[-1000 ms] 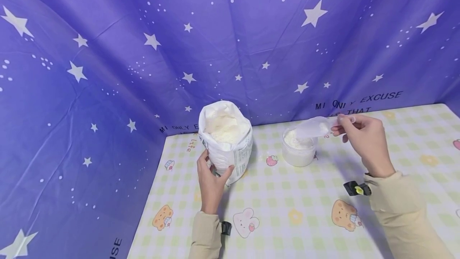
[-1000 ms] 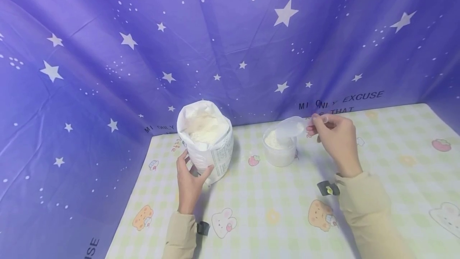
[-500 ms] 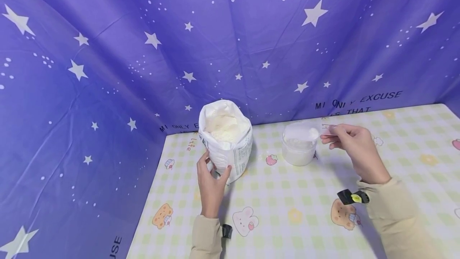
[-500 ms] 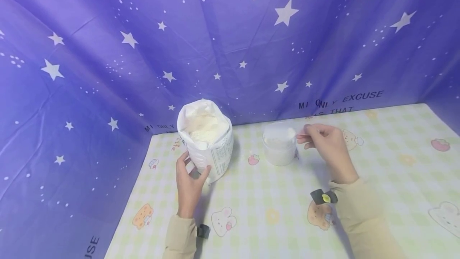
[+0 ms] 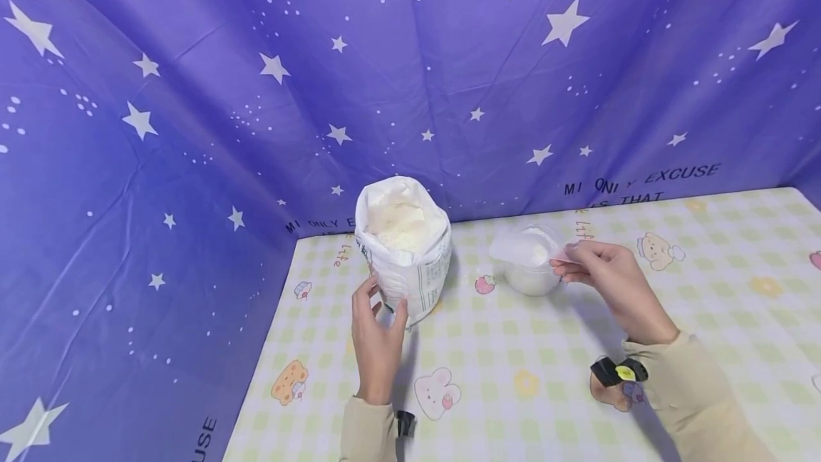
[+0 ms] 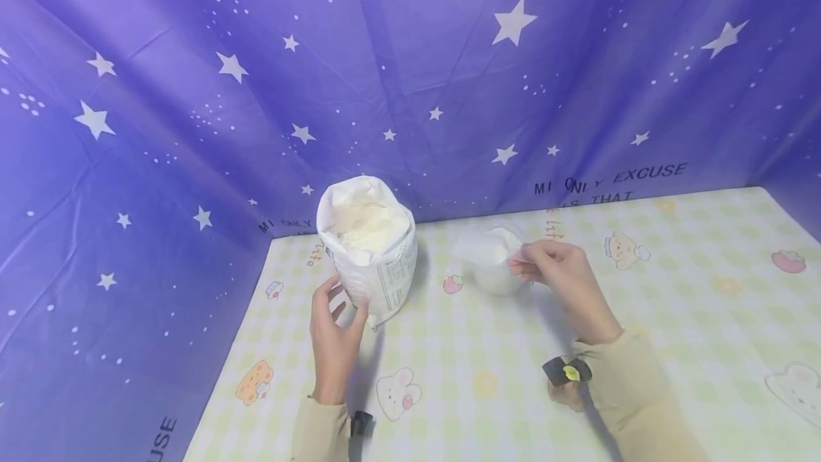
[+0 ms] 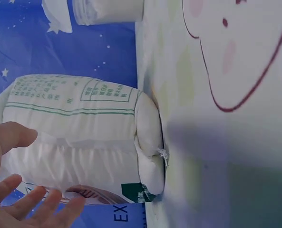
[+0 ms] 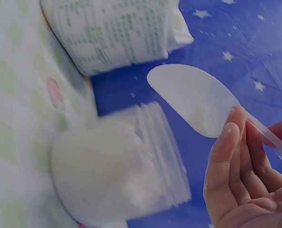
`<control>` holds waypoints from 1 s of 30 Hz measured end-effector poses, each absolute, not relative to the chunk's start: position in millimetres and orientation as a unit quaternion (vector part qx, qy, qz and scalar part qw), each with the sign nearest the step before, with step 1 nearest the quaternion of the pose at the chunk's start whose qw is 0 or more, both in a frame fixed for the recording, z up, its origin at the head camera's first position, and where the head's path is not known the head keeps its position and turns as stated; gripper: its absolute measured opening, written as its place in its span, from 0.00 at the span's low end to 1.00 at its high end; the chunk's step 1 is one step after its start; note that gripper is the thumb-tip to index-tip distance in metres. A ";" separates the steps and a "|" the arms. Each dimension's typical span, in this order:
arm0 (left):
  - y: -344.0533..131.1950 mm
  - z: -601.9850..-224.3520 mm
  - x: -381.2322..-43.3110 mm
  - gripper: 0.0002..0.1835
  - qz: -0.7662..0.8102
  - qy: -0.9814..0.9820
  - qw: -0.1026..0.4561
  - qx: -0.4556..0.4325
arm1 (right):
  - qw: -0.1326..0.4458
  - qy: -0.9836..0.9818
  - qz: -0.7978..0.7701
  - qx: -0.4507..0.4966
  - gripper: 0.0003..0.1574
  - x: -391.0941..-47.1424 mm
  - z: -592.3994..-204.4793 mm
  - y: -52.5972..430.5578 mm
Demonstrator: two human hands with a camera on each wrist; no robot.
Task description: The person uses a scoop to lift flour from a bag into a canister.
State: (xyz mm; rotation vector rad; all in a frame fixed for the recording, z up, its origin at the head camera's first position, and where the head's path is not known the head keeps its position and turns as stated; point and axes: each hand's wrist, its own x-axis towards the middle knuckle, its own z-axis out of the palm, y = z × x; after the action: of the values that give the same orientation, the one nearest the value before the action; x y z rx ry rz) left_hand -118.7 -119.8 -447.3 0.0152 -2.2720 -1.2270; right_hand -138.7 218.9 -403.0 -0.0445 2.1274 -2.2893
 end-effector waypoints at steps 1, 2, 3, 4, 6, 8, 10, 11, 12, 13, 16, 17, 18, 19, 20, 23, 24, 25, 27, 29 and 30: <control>-119.5 -446.4 -117.3 0.29 -0.454 -0.845 0.283 0.000 | 0.012 0.688 -0.726 -0.016 0.25 -137.6 -404.2 216.5; -119.2 -445.4 -116.2 0.29 -0.453 -0.843 0.289 -0.005 | 0.014 0.694 -0.720 -0.017 0.26 -136.5 -405.3 214.3; -118.9 -444.6 -115.4 0.28 -0.452 -0.842 0.293 -0.010 | 0.017 0.700 -0.714 -0.019 0.27 -135.5 -406.3 212.2; -118.5 -443.8 -114.8 0.28 -0.453 -0.841 0.296 -0.016 | 0.017 0.706 -0.708 -0.021 0.27 -134.5 -407.1 210.3; -117.8 -442.6 -113.7 0.27 -0.454 -0.839 0.298 -0.024 | 0.019 0.718 -0.695 -0.025 0.27 -132.6 -409.0 206.3; -117.2 -442.0 -112.5 0.26 -0.452 -0.840 0.298 -0.028 | 0.023 0.725 -0.688 -0.030 0.27 -130.8 -411.0 202.0; -116.7 -442.1 -111.2 0.26 -0.451 -0.841 0.299 -0.030 | 0.029 0.730 -0.682 -0.030 0.26 -129.3 -413.1 196.7; -116.5 -442.3 -110.7 0.26 -0.449 -0.841 0.299 -0.030 | 0.033 0.731 -0.681 -0.029 0.26 -128.7 -414.5 193.9; -116.2 -442.6 -110.1 0.25 -0.448 -0.842 0.299 -0.030 | 0.037 0.731 -0.681 -0.029 0.26 -128.2 -415.9 191.2; -116.1 -443.1 -109.6 0.25 -0.447 -0.842 0.300 -0.031 | 0.041 0.732 -0.680 -0.028 0.26 -127.8 -417.6 188.6; -114.9 -445.1 -108.5 0.24 -0.446 -0.843 0.298 -0.032 | 0.050 0.734 -0.677 -0.024 0.26 -127.3 -423.4 182.0; -114.5 -445.9 -108.3 0.24 -0.445 -0.844 0.299 -0.033 | 0.053 0.736 -0.675 -0.021 0.26 -127.4 -425.9 180.3; -114.1 -446.8 -108.1 0.24 -0.444 -0.844 0.298 -0.035 | 0.055 0.737 -0.674 -0.018 0.26 -127.4 -428.3 178.7; -113.8 -447.8 -108.0 0.24 -0.442 -0.845 0.299 -0.036 | 0.059 0.737 -0.674 -0.013 0.26 -127.3 -430.9 177.1; -113.2 -448.5 -107.9 0.23 -0.441 -0.845 0.299 -0.037 | 0.063 0.736 -0.674 -0.011 0.26 -127.2 -433.6 175.5; -111.9 -450.6 -107.1 0.22 -0.436 -0.847 0.302 -0.039 | 0.077 0.732 -0.677 -0.003 0.26 -126.4 -442.1 170.3; -111.4 -451.2 -106.7 0.22 -0.436 -0.847 0.301 -0.039 | 0.081 0.730 -0.679 -0.001 0.26 -126.0 -444.7 168.5; -110.8 -451.7 -106.4 0.22 -0.435 -0.848 0.301 -0.040 | 0.084 0.728 -0.680 0.001 0.26 -125.7 -447.0 166.7; -109.9 -453.0 -106.1 0.22 -0.434 -0.849 0.299 -0.042 | 0.088 0.727 -0.681 0.004 0.27 -124.9 -450.3 163.2; -109.3 -453.9 -106.0 0.21 -0.434 -0.850 0.295 -0.043 | 0.092 0.729 -0.679 0.004 0.27 -124.2 -451.6 159.9; -109.2 -454.5 -106.1 0.21 -0.434 -0.850 0.295 -0.044 | 0.096 0.730 -0.677 0.005 0.27 -123.6 -451.6 158.3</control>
State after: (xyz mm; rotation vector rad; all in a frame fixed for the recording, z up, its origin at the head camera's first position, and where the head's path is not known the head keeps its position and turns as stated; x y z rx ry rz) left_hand -106.1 -109.2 -454.5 -0.1160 -2.2633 -1.1552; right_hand -123.6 158.3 -451.6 0.0156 2.1627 -2.0050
